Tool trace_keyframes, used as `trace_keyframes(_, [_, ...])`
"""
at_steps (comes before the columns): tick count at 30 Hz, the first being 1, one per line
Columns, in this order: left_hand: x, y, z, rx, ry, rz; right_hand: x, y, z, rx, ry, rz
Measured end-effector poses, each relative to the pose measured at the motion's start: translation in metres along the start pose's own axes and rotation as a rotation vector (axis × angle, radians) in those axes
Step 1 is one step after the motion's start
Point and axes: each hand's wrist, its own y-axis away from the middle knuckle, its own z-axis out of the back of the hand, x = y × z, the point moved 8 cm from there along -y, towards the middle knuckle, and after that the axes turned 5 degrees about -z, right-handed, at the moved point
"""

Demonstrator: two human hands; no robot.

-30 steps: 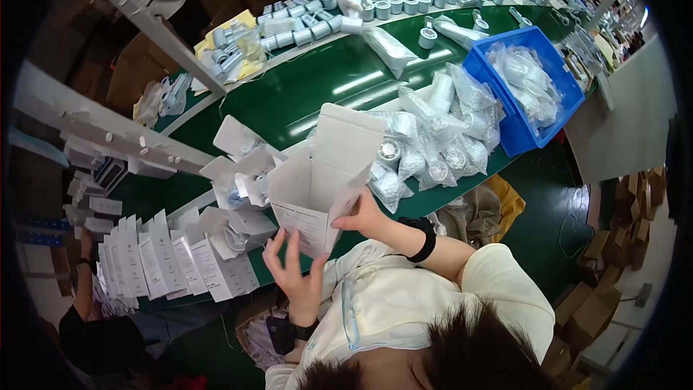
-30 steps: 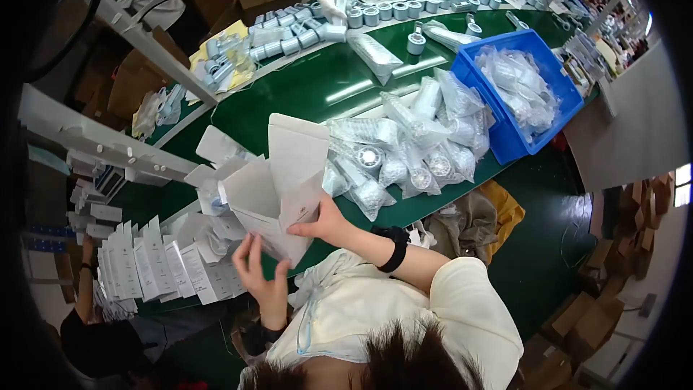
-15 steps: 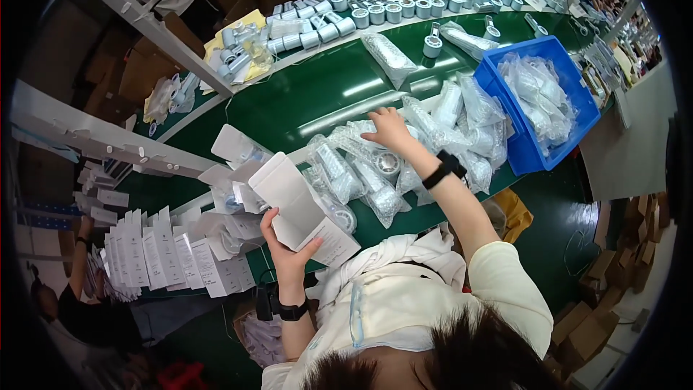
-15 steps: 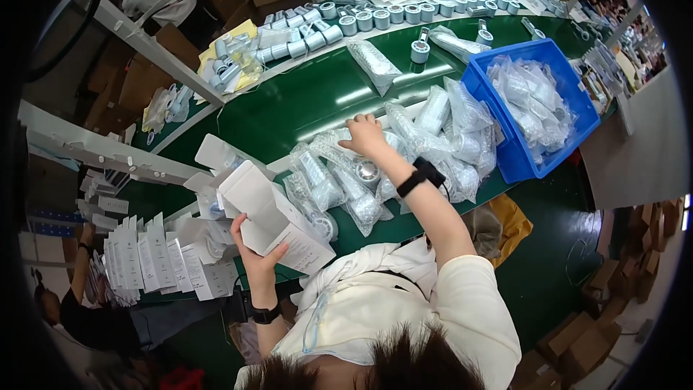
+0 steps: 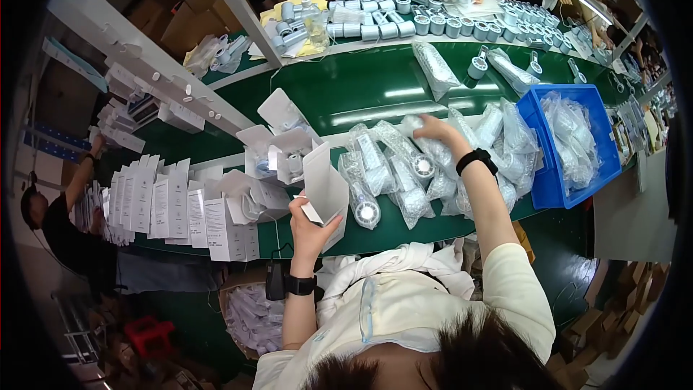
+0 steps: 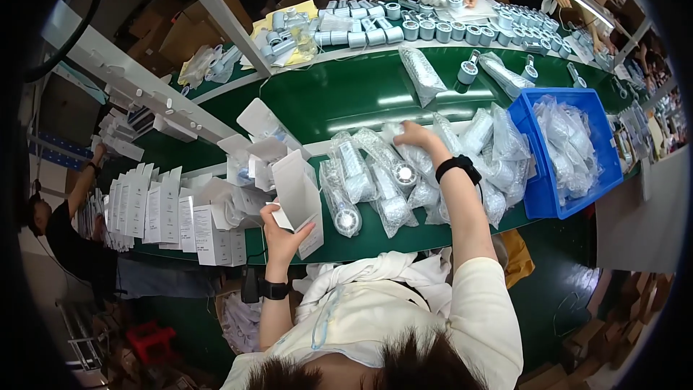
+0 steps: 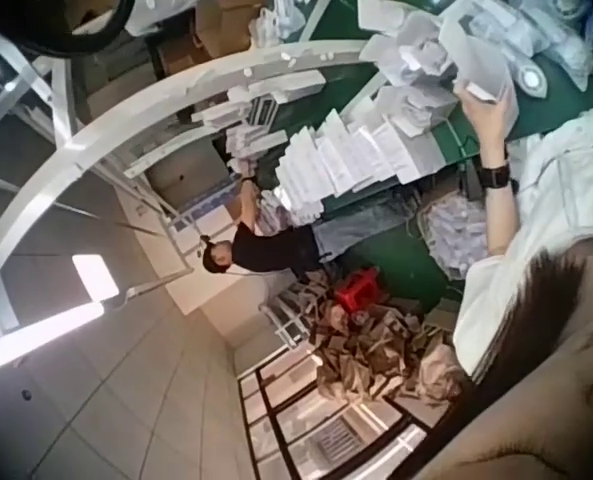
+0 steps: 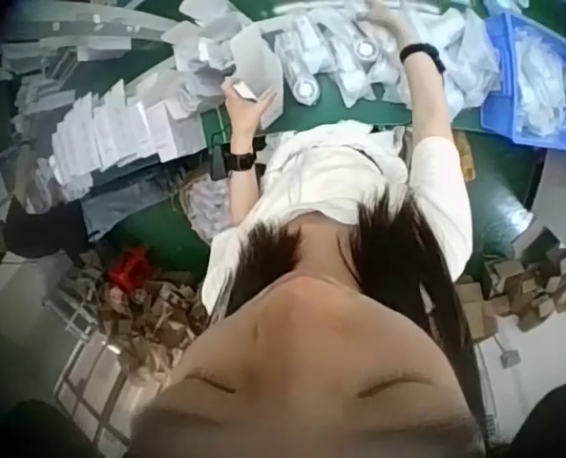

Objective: The person packs handheld fans by placing them into cardboard boxes, then gathers the boxed fans and places them into a large sack.

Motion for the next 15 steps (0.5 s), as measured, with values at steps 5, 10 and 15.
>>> trace_keyframes(5, [0.031, 0.012, 0.001, -0.023, 0.0, -0.011, 0.086, 0.094, 0.07, -0.301, -1.291, 0.348])
trace_keyframes(10, [0.044, 0.016, -0.01, -0.035, -0.02, 0.103, 0.175, 0.178, -0.008, -0.678, -1.648, 0.363])
trace_keyframes(15, [0.059, 0.024, -0.009, -0.2, -0.125, 0.052, 0.207, 0.178, -0.082, -0.739, -1.124, 0.372])
